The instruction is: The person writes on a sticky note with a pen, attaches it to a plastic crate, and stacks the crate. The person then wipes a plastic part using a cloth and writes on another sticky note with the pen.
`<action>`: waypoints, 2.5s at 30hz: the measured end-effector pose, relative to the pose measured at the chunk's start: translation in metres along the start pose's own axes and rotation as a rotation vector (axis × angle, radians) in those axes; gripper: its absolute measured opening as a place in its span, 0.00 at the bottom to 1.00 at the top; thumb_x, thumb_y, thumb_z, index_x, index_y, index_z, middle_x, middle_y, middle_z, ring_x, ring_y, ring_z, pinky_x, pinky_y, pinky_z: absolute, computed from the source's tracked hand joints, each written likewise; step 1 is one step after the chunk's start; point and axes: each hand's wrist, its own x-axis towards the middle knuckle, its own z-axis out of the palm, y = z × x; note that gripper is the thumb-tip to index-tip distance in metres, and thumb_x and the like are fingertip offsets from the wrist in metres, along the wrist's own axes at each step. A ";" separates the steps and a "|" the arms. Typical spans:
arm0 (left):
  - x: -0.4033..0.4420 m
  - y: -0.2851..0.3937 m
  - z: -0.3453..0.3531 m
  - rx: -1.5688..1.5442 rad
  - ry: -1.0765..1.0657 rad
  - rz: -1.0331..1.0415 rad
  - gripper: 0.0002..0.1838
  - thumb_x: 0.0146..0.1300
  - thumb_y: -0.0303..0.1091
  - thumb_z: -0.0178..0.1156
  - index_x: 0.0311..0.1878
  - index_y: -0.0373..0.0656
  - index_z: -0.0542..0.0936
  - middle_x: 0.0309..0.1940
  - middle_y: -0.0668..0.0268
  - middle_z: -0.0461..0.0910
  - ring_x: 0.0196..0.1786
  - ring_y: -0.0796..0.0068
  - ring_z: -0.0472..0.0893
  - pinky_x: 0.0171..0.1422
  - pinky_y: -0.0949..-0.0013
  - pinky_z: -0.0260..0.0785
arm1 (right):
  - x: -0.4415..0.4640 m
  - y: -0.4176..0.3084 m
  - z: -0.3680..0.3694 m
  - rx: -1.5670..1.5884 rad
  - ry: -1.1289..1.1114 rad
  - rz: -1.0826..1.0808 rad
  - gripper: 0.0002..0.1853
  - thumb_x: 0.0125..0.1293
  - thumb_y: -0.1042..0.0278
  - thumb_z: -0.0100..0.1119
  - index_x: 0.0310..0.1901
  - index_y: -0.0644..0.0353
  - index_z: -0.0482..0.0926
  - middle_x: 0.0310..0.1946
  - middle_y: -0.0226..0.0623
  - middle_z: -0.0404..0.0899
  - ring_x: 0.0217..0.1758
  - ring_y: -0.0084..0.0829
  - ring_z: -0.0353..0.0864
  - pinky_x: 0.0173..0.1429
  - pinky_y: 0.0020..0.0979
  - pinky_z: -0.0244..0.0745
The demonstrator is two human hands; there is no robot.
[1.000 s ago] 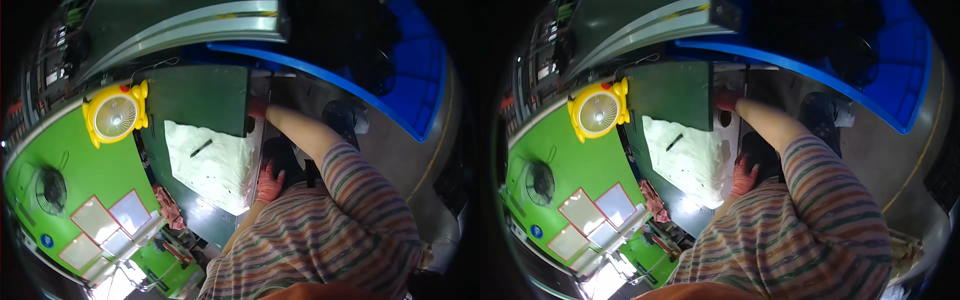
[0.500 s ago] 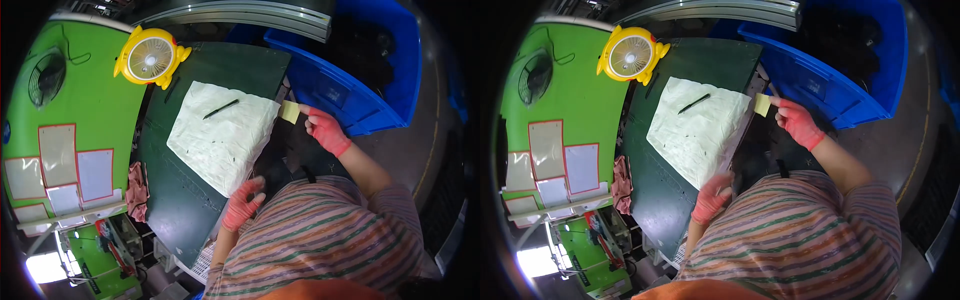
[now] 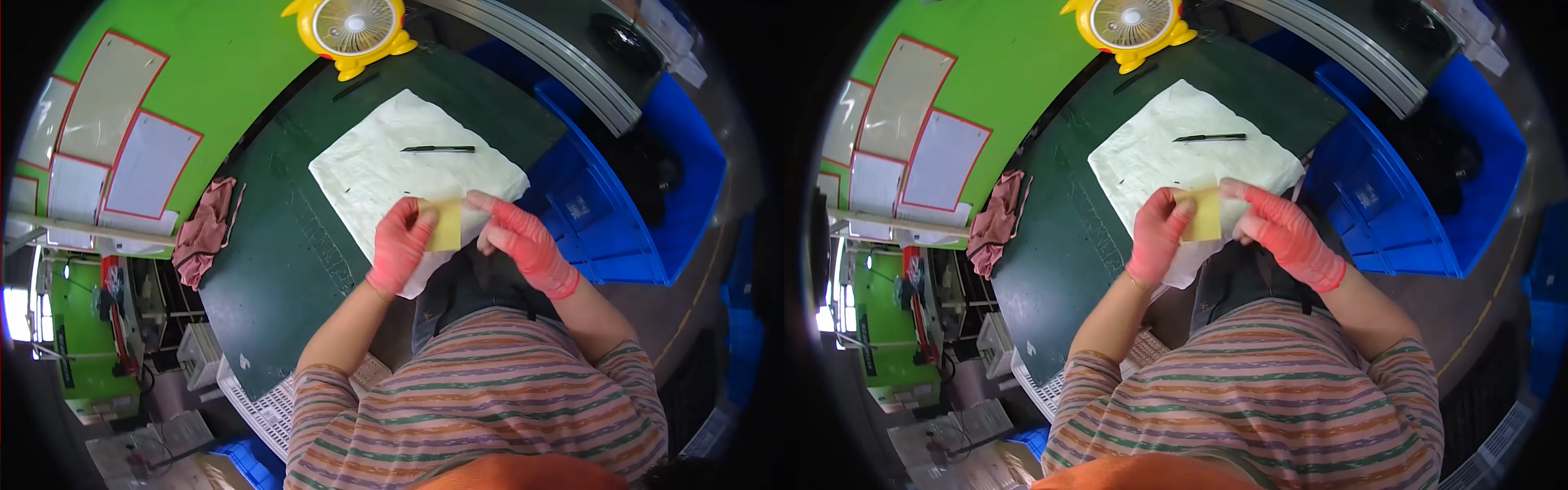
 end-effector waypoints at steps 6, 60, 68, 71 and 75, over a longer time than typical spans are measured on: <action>0.034 -0.012 -0.054 -0.164 -0.159 -0.222 0.14 0.64 0.34 0.66 0.47 0.34 0.80 0.37 0.66 0.83 0.37 0.80 0.80 0.44 0.73 0.75 | 0.094 0.031 -0.023 -0.748 0.147 -0.295 0.17 0.63 0.73 0.55 0.54 0.59 0.79 0.49 0.39 0.81 0.48 0.35 0.81 0.55 0.33 0.74; 0.031 -0.075 -0.100 0.656 -0.019 0.681 0.14 0.46 0.43 0.65 0.29 0.41 0.80 0.33 0.59 0.80 0.47 0.52 0.78 0.53 0.50 0.69 | 0.288 0.064 0.243 -0.930 -0.693 -0.447 0.08 0.63 0.67 0.58 0.40 0.59 0.81 0.40 0.42 0.81 0.43 0.44 0.81 0.50 0.38 0.77; 0.050 -0.093 -0.075 0.630 0.053 0.743 0.20 0.51 0.45 0.66 0.44 0.43 0.81 0.46 0.57 0.80 0.55 0.55 0.76 0.62 0.54 0.67 | 0.337 0.112 0.433 -0.998 -0.883 -0.615 0.09 0.65 0.68 0.56 0.43 0.59 0.81 0.44 0.42 0.81 0.48 0.45 0.80 0.56 0.39 0.75; 0.040 -0.067 -0.093 0.150 0.212 0.719 0.17 0.53 0.40 0.64 0.45 0.43 0.83 0.54 0.54 0.78 0.58 0.54 0.75 0.62 0.54 0.68 | 0.350 0.115 0.506 -1.068 -0.844 -0.802 0.12 0.66 0.67 0.54 0.48 0.56 0.79 0.49 0.42 0.79 0.52 0.46 0.77 0.59 0.41 0.73; 0.025 -0.031 -0.119 -0.274 0.282 0.625 0.13 0.52 0.37 0.61 0.40 0.43 0.83 0.52 0.54 0.78 0.54 0.54 0.77 0.57 0.53 0.70 | 0.375 0.140 0.590 -1.119 -0.664 -1.214 0.18 0.65 0.66 0.54 0.57 0.53 0.75 0.53 0.40 0.76 0.56 0.45 0.77 0.61 0.43 0.72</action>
